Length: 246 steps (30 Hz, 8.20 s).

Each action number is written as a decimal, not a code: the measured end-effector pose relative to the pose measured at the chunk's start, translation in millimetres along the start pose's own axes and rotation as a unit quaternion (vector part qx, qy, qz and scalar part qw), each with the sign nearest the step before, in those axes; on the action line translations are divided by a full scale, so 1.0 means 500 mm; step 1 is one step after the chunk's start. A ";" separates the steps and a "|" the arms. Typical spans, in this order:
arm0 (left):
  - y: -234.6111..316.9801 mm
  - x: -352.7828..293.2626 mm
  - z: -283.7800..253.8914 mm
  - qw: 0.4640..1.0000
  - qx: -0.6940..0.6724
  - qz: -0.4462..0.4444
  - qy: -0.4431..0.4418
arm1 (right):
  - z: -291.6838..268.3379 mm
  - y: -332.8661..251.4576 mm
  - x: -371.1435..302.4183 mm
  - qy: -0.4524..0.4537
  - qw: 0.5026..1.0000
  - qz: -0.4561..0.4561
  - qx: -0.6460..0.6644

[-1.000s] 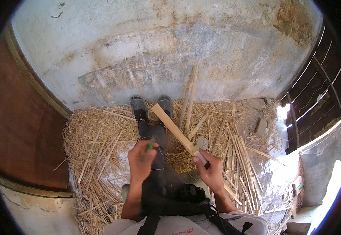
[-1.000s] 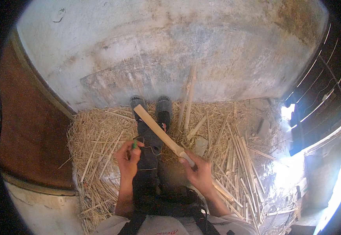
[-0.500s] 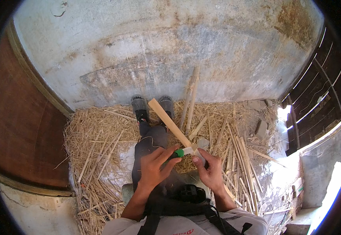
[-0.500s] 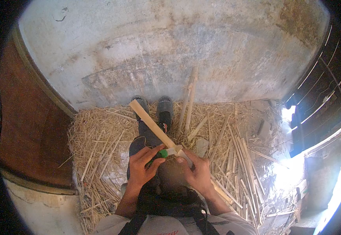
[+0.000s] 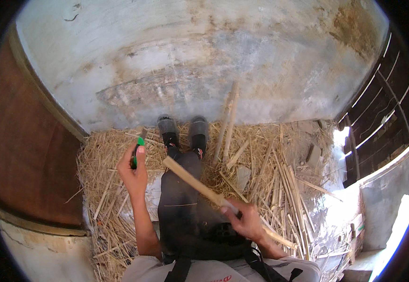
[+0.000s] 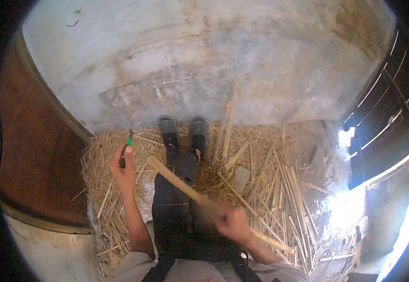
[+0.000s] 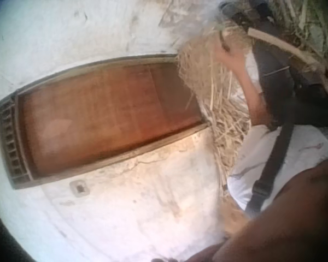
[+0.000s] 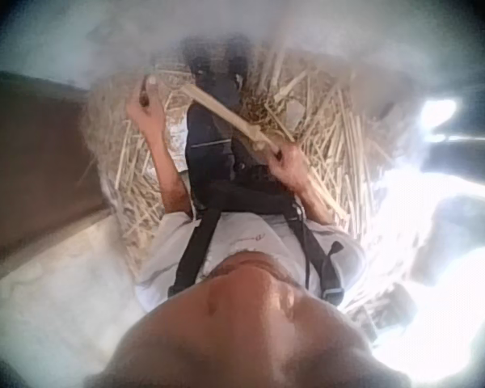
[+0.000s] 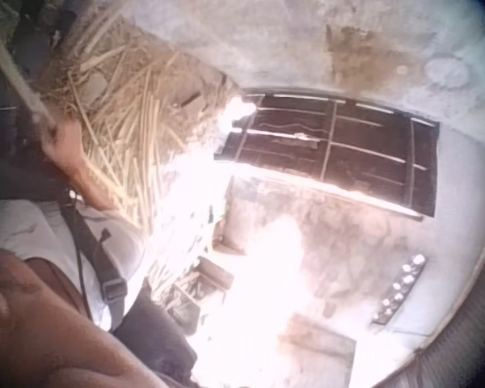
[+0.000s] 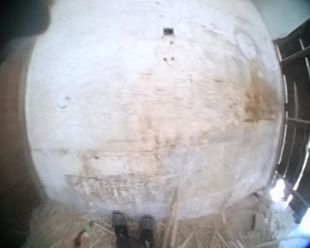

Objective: The person strips layers from a length of bamboo using a small blade held in the right hand.

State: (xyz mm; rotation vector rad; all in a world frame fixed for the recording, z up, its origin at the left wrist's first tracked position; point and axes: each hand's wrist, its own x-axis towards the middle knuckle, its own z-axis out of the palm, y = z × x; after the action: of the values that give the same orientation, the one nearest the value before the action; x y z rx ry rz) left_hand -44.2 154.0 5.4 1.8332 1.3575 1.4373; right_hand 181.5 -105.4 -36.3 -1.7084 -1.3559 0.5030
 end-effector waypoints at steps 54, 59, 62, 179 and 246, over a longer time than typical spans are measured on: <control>0.081 -0.128 0.254 0.893 -0.347 -0.180 -0.223 | -0.048 0.076 0.230 -0.006 0.999 0.036 0.026; 0.084 -0.130 0.255 0.906 -0.322 -0.173 -0.213 | -0.050 0.070 0.214 -0.006 0.999 0.004 0.035; 0.076 -0.123 0.238 0.885 -0.365 -0.189 -0.218 | -0.044 0.097 0.210 -0.044 0.990 -0.045 0.123; 0.073 -0.025 0.010 0.988 -0.149 0.016 0.048 | -0.042 0.012 -0.017 -0.075 0.984 0.027 0.157; 0.138 -0.128 0.018 0.919 0.134 0.070 -0.363 | -0.130 -0.029 0.217 -0.080 0.945 -0.227 -0.220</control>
State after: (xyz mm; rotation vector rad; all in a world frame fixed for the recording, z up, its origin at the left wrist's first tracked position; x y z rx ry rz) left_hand -5.8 70.6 27.2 2.3415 1.0712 0.5081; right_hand 257.2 -29.4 32.1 -1.6361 -2.0291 0.0745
